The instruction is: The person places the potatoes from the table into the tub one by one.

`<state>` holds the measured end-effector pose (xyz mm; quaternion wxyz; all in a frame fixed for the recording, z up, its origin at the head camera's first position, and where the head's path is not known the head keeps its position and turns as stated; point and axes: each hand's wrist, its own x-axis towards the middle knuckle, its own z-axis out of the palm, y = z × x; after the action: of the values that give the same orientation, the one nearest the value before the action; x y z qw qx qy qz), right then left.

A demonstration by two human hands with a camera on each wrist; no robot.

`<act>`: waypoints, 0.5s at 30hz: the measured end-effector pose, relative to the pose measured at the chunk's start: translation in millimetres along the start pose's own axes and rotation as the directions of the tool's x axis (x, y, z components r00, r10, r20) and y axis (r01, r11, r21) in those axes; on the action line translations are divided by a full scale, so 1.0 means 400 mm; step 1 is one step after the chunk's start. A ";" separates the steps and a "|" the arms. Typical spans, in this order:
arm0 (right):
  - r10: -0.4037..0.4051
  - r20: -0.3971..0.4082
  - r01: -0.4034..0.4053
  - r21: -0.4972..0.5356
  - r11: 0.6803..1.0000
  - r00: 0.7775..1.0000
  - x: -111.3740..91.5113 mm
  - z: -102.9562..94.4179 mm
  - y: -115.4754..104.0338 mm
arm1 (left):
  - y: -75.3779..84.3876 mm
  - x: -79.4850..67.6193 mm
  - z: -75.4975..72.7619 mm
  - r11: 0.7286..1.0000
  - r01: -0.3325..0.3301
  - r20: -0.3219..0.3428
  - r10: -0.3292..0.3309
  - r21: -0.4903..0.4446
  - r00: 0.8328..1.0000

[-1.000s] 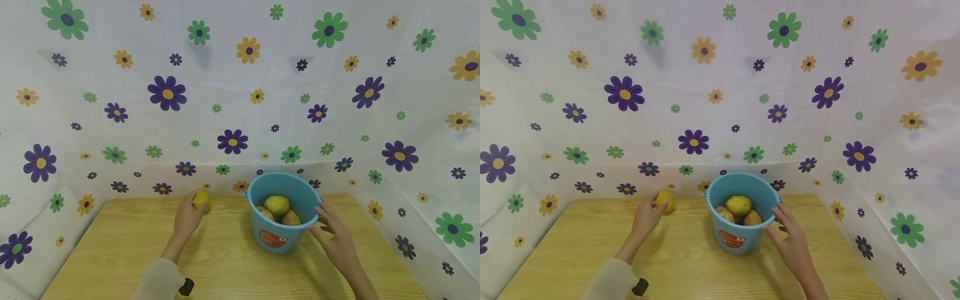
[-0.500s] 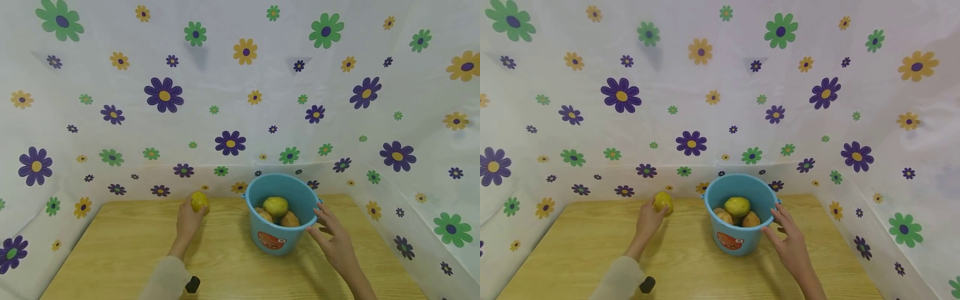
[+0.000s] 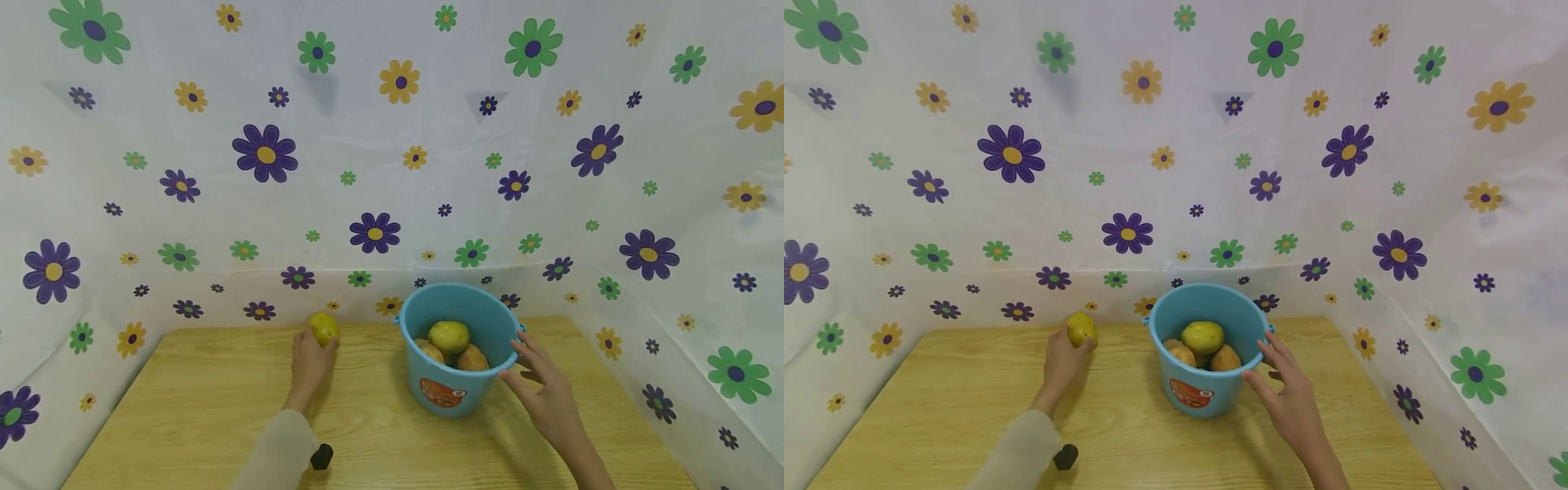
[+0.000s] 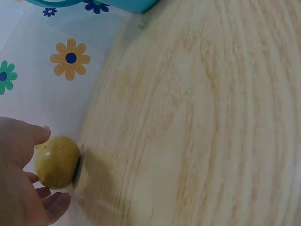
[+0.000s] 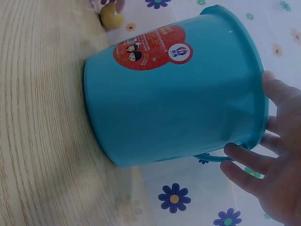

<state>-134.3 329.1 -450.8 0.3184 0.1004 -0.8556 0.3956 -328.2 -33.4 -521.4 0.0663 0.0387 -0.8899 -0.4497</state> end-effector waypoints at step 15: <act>-0.012 -0.012 0.012 -0.021 1.000 1.000 0.000 -0.001 0.001 | -0.017 0.009 0.027 0.998 -0.034 -0.023 0.035 0.049 0.999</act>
<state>-134.4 329.5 -450.7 0.3271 0.0998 -0.8570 0.3854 -333.2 -29.5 -532.9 0.0835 0.0303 -0.9003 -0.4261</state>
